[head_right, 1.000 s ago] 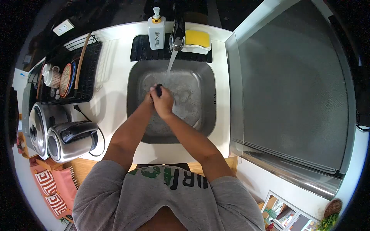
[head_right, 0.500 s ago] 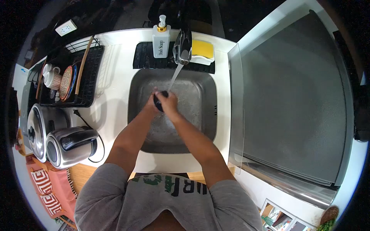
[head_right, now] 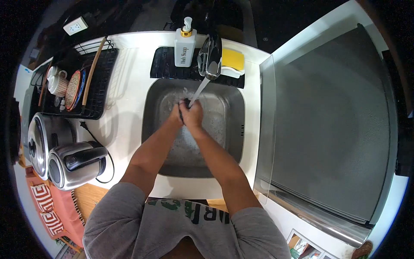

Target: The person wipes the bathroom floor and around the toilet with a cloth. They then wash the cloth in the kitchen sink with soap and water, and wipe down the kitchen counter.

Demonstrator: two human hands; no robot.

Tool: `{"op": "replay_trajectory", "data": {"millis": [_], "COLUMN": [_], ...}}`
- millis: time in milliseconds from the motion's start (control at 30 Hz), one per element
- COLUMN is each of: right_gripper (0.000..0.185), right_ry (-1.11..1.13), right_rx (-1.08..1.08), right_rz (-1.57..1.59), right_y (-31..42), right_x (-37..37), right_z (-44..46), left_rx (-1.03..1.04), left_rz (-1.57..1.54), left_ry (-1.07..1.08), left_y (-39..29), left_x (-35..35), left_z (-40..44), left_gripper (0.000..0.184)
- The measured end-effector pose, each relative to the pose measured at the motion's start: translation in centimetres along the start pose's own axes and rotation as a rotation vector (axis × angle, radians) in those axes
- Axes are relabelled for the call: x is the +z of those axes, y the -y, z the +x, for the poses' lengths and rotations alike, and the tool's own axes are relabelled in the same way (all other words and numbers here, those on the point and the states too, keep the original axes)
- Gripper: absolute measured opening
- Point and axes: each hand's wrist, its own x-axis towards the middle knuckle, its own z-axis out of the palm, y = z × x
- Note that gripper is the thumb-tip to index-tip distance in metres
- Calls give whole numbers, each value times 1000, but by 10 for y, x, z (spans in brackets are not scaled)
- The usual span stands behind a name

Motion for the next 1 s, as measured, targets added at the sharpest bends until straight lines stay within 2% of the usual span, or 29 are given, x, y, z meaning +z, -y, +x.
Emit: {"op": "replay_trajectory", "data": {"millis": [33,67,133,167,200,267,333,367,400,433,467,533,567,633,700,733,800,833,967,1000], "right_gripper": [26,26,26,27,27,27,31,31,32,33,33,39,38,34,28,28,32,34,46,52], "right_ry": [-7,-3,276,115,120,34,26,26,-41,-108,-111,135,140,153,191,191,185,191,166,318], "right_rx": [-114,-116,11,-146,-148,126,320,324,459,586,586,453,507,545,606,608,768,772,867,1058], "right_rz": [-91,-97,-150,-122,-118,-172,-47,-48,213,477,474,382,485,603,855,856,943,956,846,757], "right_y": [17,26,32,14,4,-19,-40,-48,-48,-47,-48,-27,-16,-12,-11,-11,-12,-25,-39,-21], "right_x": [-6,-11,-13,-2,2,-7,-15,-13,-13,-12,-15,-23,-20,-17,-22,-28,-40,-38,-48,-59], "right_z": [-10,-12,-15,-14,-5,14,33,34,35,37,35,28,20,9,4,2,2,1,-7,-11], "left_rx": [-10,-11,-19,-18,-11,-33,-43,44,130,176,172,47,42,-100,-81,-62,-13,36,5,114], "left_rz": [-60,-67,55,116,115,174,167,96,26,26,25,-86,-87,-183,-187,-185,-148,-113,-33,154], "left_ry": [83,84,0,-48,-52,-344,-306,-150,7,-66,-65,-56,-56,66,75,85,58,27,18,-31], "left_y": [2,5,6,5,2,11,2,0,0,1,3,3,4,5,5,3,5,6,0,-1], "left_x": [-6,-11,-19,-24,-21,-8,11,13,10,7,3,-1,0,2,4,6,10,11,9,14], "left_z": [3,6,2,0,3,10,-8,-14,-14,-13,-15,-22,-23,-25,-21,-18,-13,-12,-15,-22], "left_gripper": [39,39,35,33,33,28,30,32,34,39,39,44,44,51,49,48,47,46,37,34]}}
